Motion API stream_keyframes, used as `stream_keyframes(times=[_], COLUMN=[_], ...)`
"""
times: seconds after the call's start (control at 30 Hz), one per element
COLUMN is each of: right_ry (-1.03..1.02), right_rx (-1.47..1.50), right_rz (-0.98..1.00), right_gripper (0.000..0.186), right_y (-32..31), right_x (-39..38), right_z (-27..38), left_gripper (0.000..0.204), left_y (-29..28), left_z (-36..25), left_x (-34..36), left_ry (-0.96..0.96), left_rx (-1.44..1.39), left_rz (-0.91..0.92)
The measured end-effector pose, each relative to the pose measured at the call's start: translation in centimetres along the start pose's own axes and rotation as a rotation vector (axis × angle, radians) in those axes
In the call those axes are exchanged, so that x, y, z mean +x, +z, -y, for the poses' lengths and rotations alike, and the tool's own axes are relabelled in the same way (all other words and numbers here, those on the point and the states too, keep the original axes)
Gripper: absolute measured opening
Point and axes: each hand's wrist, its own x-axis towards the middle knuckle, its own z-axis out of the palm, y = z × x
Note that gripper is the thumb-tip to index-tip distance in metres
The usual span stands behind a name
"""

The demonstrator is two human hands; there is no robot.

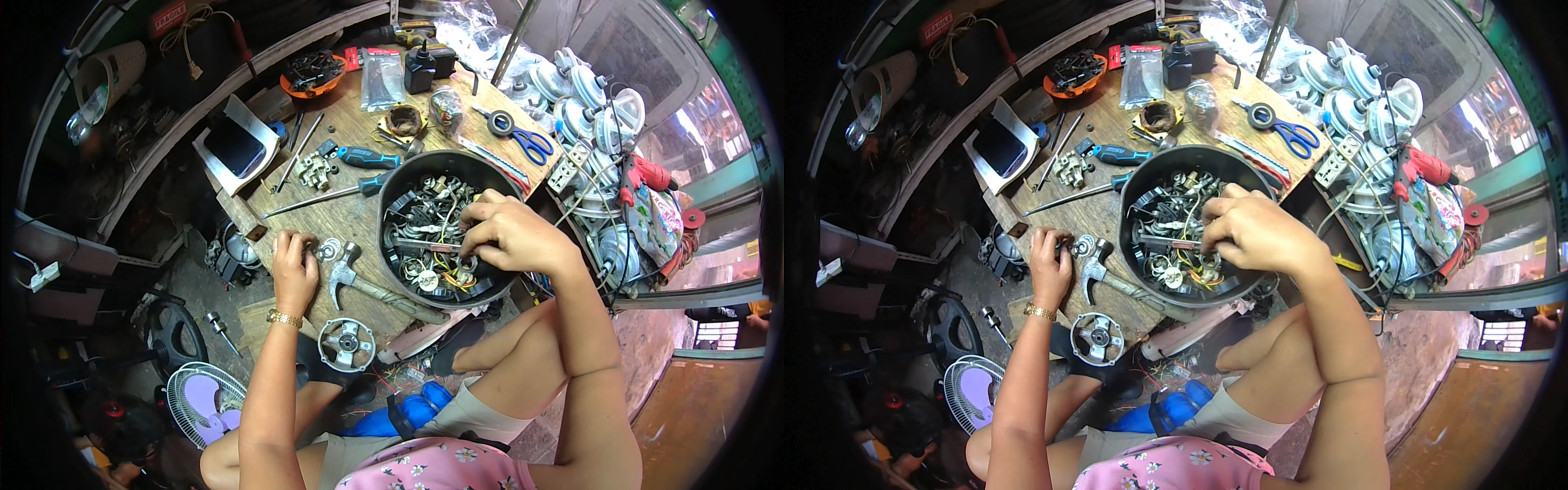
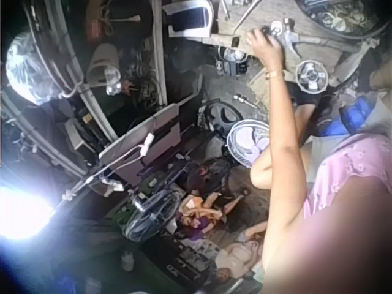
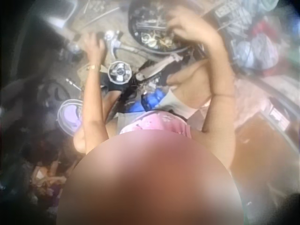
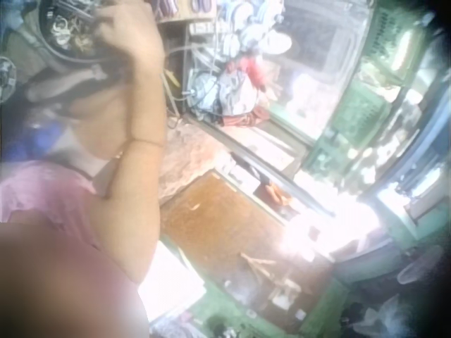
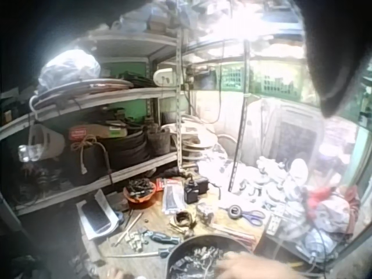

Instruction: The person sits on the floor and uses a hammer to tap a small metal component on a wooden block. They then pick up a circular mechanical part, inspect it, and place it on the table. The person searches through a bowl of small parts and handles a few items before the clip ends.

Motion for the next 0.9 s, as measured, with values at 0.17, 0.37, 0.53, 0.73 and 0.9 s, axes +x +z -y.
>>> stream_keyframes(times=[0.17, 0.37, 0.53, 0.73, 0.9], right_ry=[0.033, 0.030, 0.040, -0.027, 0.005], right_rx=[0.010, -0.188, -0.245, -0.202, -0.136], right_rz=[-0.154, -0.073, 0.040, 0.103, -0.002], right_gripper=[0.010, 0.078, 0.067, 0.043, 0.022], right_y=[0.4, 4.5, 3.8, 2.1, 0.2], right_x=[0.7, 3.9, 3.4, 2.9, 1.3], right_z=[-1.2, 1.8, 1.3, 1.9, 1.9], left_gripper=[0.022, 0.022, 0.021, 0.021, 0.021], left_y=[0.0, 0.0, 0.0, 0.1, -0.1], left_z=[-0.2, -0.1, -0.1, 0.1, 0.0], left_x=[0.0, 0.1, 0.1, 0.0, 0.1], left_ry=[-0.003, 0.002, 0.011, -0.001, 0.000], left_rx=[0.004, 0.016, 0.028, 0.010, 0.001], left_rz=[-0.008, 0.012, 0.007, 0.006, 0.011])
